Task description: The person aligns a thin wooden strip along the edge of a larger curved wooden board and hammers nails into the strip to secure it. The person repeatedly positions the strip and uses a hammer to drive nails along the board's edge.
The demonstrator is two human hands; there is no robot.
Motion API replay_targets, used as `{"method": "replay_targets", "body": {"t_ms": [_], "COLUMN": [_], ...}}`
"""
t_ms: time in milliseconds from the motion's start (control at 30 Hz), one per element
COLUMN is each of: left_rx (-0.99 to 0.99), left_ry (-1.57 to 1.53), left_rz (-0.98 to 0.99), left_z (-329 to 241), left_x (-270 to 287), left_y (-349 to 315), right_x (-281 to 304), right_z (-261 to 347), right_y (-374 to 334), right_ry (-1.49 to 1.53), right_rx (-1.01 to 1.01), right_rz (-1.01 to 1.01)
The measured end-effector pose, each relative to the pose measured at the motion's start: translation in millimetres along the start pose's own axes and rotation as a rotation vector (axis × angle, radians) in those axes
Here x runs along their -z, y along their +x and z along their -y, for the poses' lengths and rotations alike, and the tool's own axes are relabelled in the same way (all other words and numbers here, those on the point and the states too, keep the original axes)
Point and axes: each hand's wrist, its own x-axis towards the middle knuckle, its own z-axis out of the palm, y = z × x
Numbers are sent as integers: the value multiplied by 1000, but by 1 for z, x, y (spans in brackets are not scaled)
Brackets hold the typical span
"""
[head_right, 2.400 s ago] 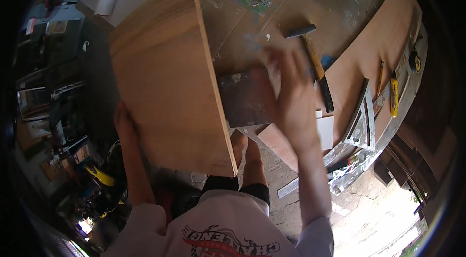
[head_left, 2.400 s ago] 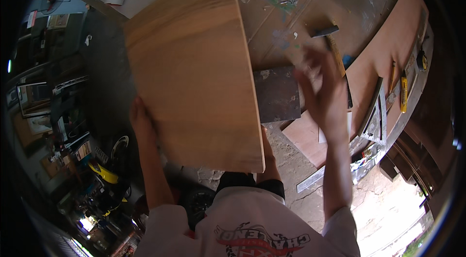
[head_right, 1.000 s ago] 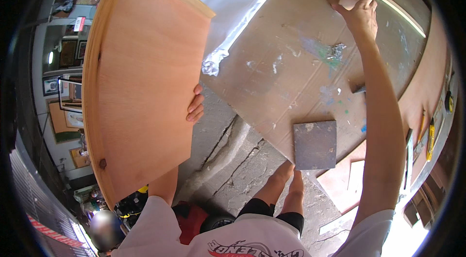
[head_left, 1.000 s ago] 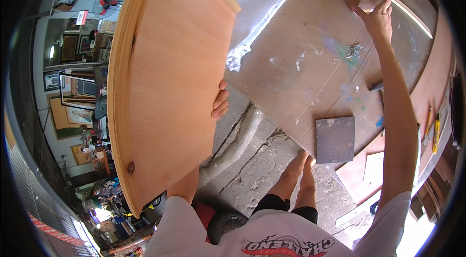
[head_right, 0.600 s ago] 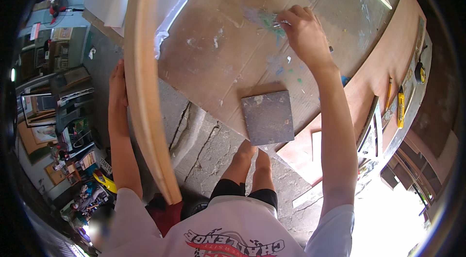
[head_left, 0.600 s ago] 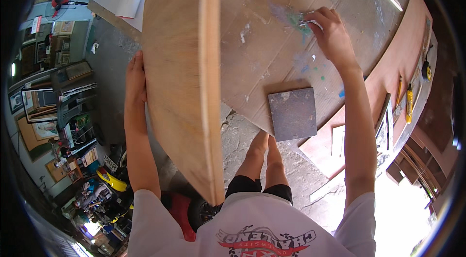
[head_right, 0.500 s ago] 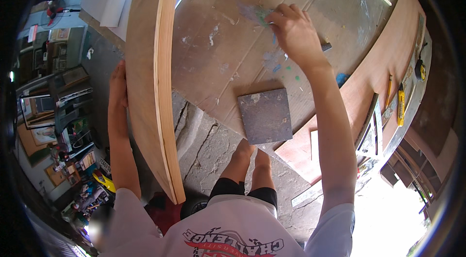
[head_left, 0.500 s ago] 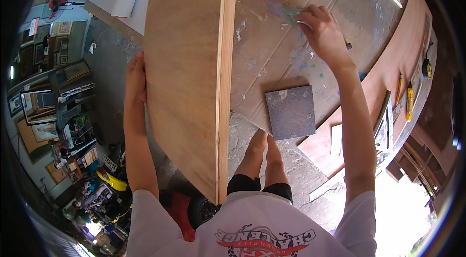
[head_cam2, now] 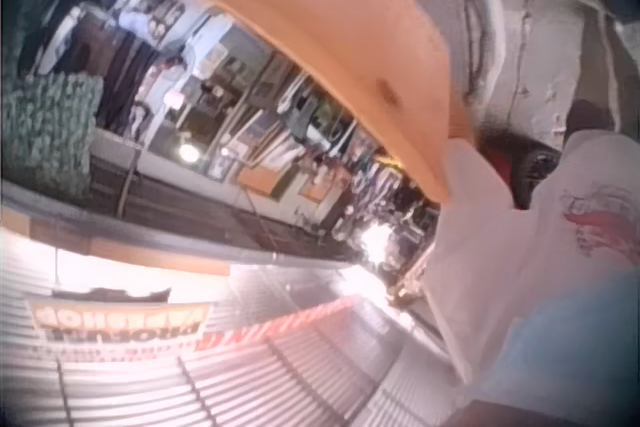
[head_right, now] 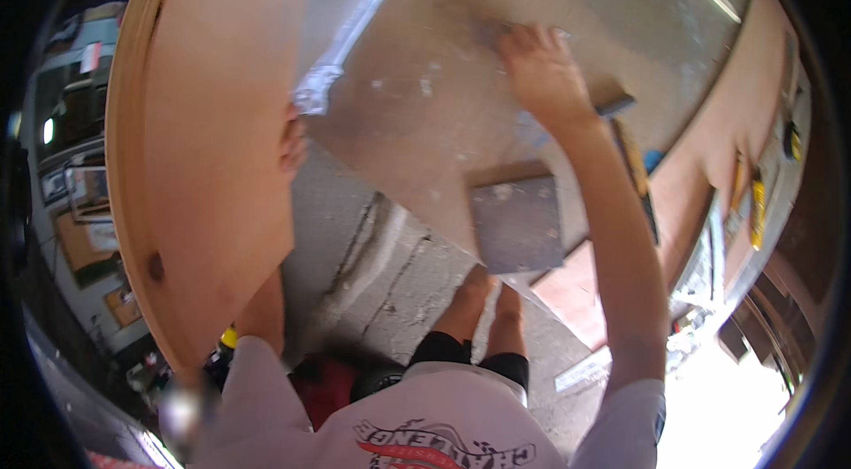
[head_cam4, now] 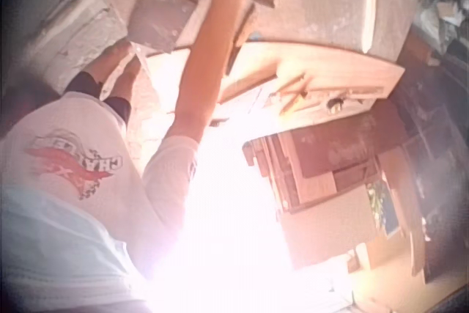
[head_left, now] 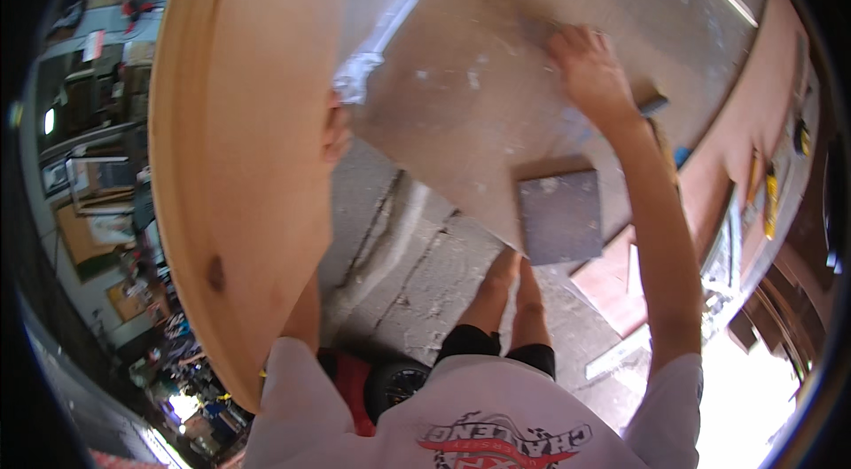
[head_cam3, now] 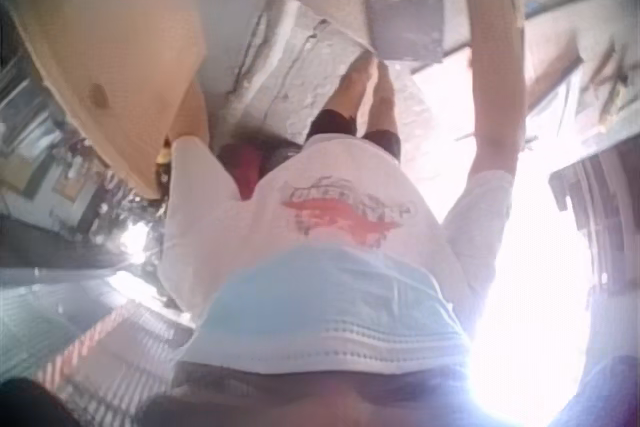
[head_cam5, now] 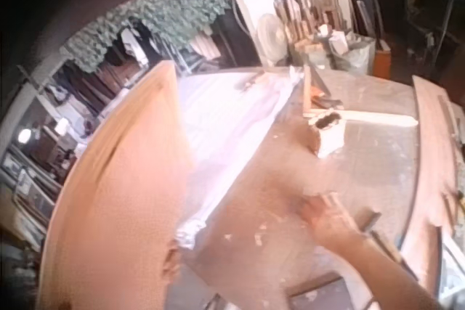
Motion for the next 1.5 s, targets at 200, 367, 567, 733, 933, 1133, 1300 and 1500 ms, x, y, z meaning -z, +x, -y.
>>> {"method": "replay_targets", "body": {"t_ms": [200, 367, 567, 733, 933, 1133, 1300, 1500], "left_rx": [41, -29, 13, -74, -280, -245, -303, -295], "left_ry": [-66, -96, -158, 351, 939, 1198, 1164, 1146], "left_rz": [67, 21, 198, -470, -1033, -1060, -1119, -1162], "left_z": [-5, 6, 14, 20, 59, 85, 101, 106], "left_x": [-42, -48, -49, -45, -38, -43, -35, -32], "left_y": [12, 12, 23, 20, 39, 38, 37, 32], "right_x": [24, 51, 82, 120, 151, 158, 157, 150], "right_z": [3, 9, 28, 43, 54, 59, 65, 63], "right_y": [-6, -18, -36, -73, -98, -119, -133, -145], "right_ry": [415, 628, 1100, 1140, 1051, 973, 1003, 960], "right_rx": [-182, -320, -696, -658, -700, -663, -687, -663], "right_rz": [-97, -95, -257, -394, -418, -380, -365, -346]}}
